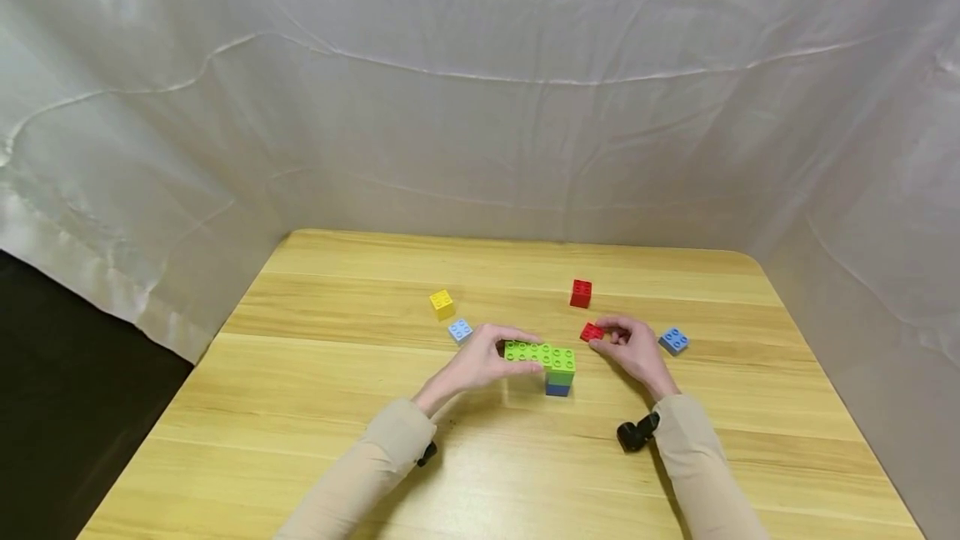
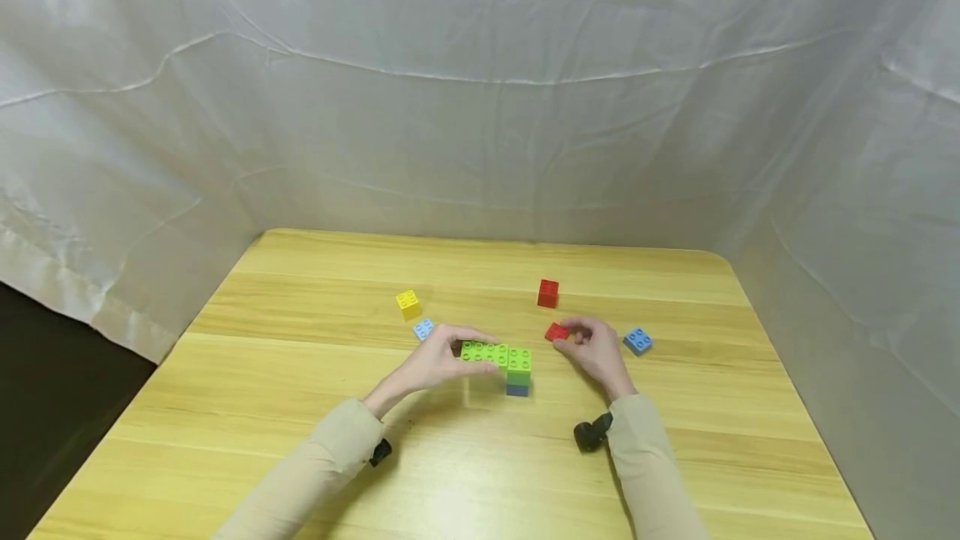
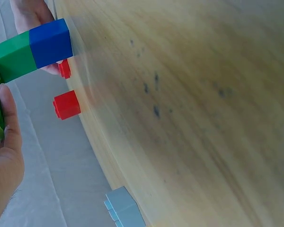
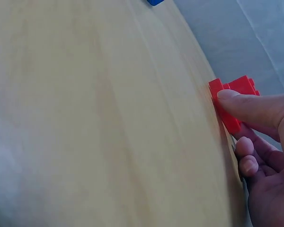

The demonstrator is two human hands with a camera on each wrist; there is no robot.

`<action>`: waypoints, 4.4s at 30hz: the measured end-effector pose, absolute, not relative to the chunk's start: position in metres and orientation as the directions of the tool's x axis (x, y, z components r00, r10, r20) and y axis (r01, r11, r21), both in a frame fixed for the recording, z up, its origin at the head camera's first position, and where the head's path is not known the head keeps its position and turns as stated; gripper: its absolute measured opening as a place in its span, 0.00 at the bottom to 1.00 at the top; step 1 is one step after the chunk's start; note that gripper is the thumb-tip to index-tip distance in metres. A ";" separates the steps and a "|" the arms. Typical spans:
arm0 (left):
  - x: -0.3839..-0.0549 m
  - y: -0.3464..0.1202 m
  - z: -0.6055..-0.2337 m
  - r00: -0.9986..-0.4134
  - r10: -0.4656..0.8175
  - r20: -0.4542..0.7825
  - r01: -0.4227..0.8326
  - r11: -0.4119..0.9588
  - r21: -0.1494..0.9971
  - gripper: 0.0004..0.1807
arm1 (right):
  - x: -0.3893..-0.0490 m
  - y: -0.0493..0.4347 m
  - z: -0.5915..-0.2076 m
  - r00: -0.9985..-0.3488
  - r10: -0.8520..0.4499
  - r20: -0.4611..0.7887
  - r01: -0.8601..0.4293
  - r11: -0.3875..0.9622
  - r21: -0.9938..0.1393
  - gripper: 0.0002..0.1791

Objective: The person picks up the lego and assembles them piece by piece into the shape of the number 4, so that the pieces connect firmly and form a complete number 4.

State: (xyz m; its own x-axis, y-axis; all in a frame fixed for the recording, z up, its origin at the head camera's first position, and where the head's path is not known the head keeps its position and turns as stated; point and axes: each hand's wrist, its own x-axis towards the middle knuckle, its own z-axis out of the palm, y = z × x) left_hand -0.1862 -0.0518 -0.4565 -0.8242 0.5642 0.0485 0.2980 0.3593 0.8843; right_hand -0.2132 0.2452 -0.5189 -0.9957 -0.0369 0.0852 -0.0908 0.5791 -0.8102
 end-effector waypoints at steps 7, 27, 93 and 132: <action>-0.187 -0.051 -0.457 -0.823 0.565 0.057 0.308 0.359 0.881 0.21 | -0.207 0.248 -0.520 -0.993 -0.031 0.111 -0.111 0.519 -0.848 0.20; -0.192 -0.055 -0.459 -0.821 0.563 0.093 0.323 0.324 0.889 0.23 | -0.159 0.200 -0.490 -0.947 -0.119 0.298 -0.289 -0.088 -0.953 0.20; -0.194 -0.055 -0.458 -0.820 0.565 0.091 0.314 0.310 0.897 0.21 | -0.170 0.189 -0.496 -0.846 -0.258 0.466 -0.481 -0.006 -0.877 0.14; -0.195 -0.056 -0.459 -0.820 0.564 0.098 0.320 0.310 0.895 0.22 | -0.168 0.188 -0.500 -0.857 -0.252 0.449 -0.458 -0.025 -0.889 0.16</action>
